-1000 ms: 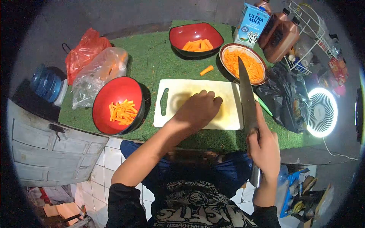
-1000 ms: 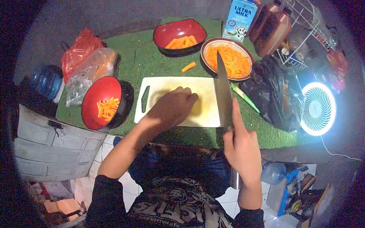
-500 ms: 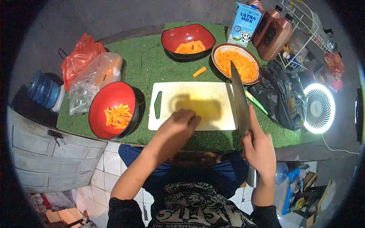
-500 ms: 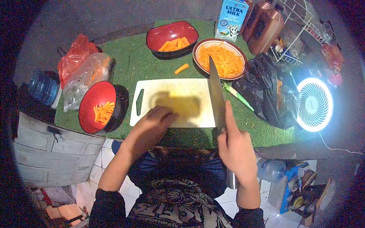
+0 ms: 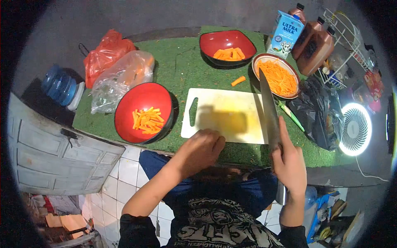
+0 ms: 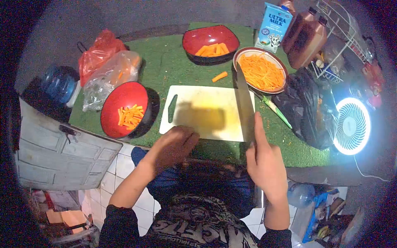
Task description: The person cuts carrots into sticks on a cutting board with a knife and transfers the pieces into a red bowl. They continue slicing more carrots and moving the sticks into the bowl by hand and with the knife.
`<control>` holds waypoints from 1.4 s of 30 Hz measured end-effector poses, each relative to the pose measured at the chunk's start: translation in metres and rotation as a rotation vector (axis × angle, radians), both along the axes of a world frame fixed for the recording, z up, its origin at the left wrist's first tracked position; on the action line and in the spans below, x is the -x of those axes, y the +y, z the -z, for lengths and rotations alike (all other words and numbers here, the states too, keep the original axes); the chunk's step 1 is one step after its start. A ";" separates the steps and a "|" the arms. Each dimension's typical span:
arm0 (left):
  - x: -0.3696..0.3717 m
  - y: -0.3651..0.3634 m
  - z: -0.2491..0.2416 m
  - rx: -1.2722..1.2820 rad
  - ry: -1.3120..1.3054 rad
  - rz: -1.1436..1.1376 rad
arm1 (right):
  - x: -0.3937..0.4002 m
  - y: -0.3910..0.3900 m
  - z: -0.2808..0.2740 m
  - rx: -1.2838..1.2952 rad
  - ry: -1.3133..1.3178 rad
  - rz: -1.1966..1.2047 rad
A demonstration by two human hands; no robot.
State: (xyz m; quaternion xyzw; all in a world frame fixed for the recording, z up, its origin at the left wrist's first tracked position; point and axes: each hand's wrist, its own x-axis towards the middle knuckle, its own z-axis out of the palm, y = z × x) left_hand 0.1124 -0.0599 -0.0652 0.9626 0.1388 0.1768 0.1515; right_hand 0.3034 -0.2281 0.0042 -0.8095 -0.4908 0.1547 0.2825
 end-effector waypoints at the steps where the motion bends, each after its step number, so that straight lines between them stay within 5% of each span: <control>1: 0.002 0.000 -0.001 0.005 0.003 -0.016 | 0.001 0.000 0.001 -0.004 0.032 -0.002; 3: 0.009 -0.004 -0.002 0.019 0.007 -0.044 | 0.005 0.004 0.001 -0.007 -0.014 -0.030; 6: 0.040 -0.007 -0.029 0.217 -0.347 -0.146 | 0.010 0.016 -0.004 -0.028 -0.082 -0.114; 10: 0.087 0.035 -0.074 -0.103 -0.378 -0.393 | 0.023 0.039 -0.025 -0.039 -0.159 -0.284; 13: 0.117 0.062 -0.073 -0.020 -0.198 -0.482 | 0.025 0.063 -0.026 -0.132 -0.326 -0.463; 18: 0.138 0.073 -0.069 -0.057 -0.282 -0.594 | 0.037 0.103 -0.048 -0.118 -0.548 -0.632; 24: 0.116 0.058 -0.082 -0.232 -0.294 -0.453 | 0.053 0.138 -0.052 -0.144 -0.361 -0.598; 28: 0.082 0.053 -0.069 -0.170 -0.221 -0.287 | 0.065 0.158 -0.057 -0.208 -0.553 -0.766; 34: 0.093 0.061 -0.055 -0.073 -0.239 -0.328 | 0.061 0.169 -0.083 -0.146 -0.564 -0.769; 40: 0.115 0.057 -0.072 0.032 0.111 -0.668 | 0.016 0.148 -0.121 -0.151 -0.740 -0.629; 42: 0.108 0.055 -0.077 -0.123 -0.049 -0.673 | -0.007 0.132 -0.128 -0.234 -0.713 -0.598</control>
